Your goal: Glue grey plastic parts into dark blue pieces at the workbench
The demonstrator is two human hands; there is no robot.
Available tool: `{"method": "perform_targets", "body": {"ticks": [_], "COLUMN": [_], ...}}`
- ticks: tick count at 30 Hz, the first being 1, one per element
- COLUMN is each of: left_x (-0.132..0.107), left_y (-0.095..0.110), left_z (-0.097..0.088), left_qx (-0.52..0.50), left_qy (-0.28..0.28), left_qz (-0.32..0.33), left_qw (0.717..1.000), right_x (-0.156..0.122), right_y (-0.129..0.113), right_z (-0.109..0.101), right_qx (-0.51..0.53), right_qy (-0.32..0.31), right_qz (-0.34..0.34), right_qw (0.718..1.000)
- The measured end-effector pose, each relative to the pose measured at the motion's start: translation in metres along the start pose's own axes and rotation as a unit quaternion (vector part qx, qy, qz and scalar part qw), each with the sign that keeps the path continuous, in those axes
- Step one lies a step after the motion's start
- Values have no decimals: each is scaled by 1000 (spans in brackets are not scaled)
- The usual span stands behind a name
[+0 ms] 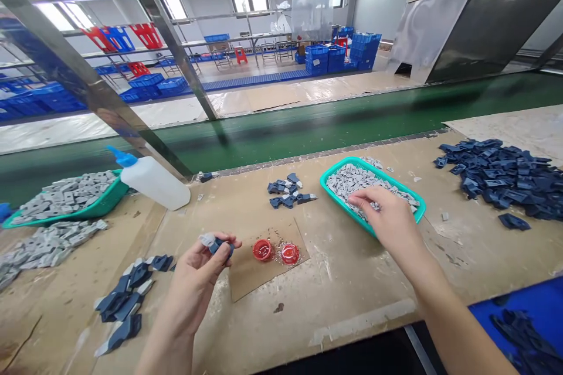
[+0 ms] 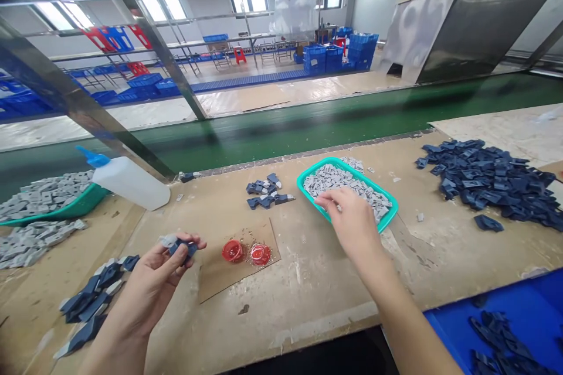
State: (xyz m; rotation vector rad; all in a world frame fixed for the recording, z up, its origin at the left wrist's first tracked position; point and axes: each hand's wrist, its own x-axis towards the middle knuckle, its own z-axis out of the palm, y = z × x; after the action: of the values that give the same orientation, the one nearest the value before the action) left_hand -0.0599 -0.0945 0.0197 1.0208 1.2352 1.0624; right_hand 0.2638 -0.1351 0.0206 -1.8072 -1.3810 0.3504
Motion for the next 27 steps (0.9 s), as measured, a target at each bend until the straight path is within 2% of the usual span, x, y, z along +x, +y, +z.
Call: {"method": "perform_targets", "body": {"ticks": [3, 6, 9, 14, 23, 27], "left_x": [-9, -17, -27, -38, -39, -43], "left_y": [-8, -16, -22, -29, -48, -50], "left_z": [4, 6, 5, 5, 10, 21], "left_qx": [-31, -65, -118, -157, -84, -70], "left_qy": [36, 72, 106, 116, 143, 158], "left_qz": [-4, -6, -21, -16, 31, 17], "left_qw": [999, 995, 987, 981, 986, 985], "right_x": [-22, -41, -50, -51, -54, -51], "right_y": [-18, -31, -36, -33, -28, -30], "right_z": [27, 59, 81, 94, 106, 102], "right_qx": [142, 256, 314, 312, 303, 337], "right_qy": [-77, -166, -221, -232, -225, -236], "right_qz": [35, 118, 173, 210, 186, 201], "right_qw": [986, 945, 907, 897, 907, 889]}}
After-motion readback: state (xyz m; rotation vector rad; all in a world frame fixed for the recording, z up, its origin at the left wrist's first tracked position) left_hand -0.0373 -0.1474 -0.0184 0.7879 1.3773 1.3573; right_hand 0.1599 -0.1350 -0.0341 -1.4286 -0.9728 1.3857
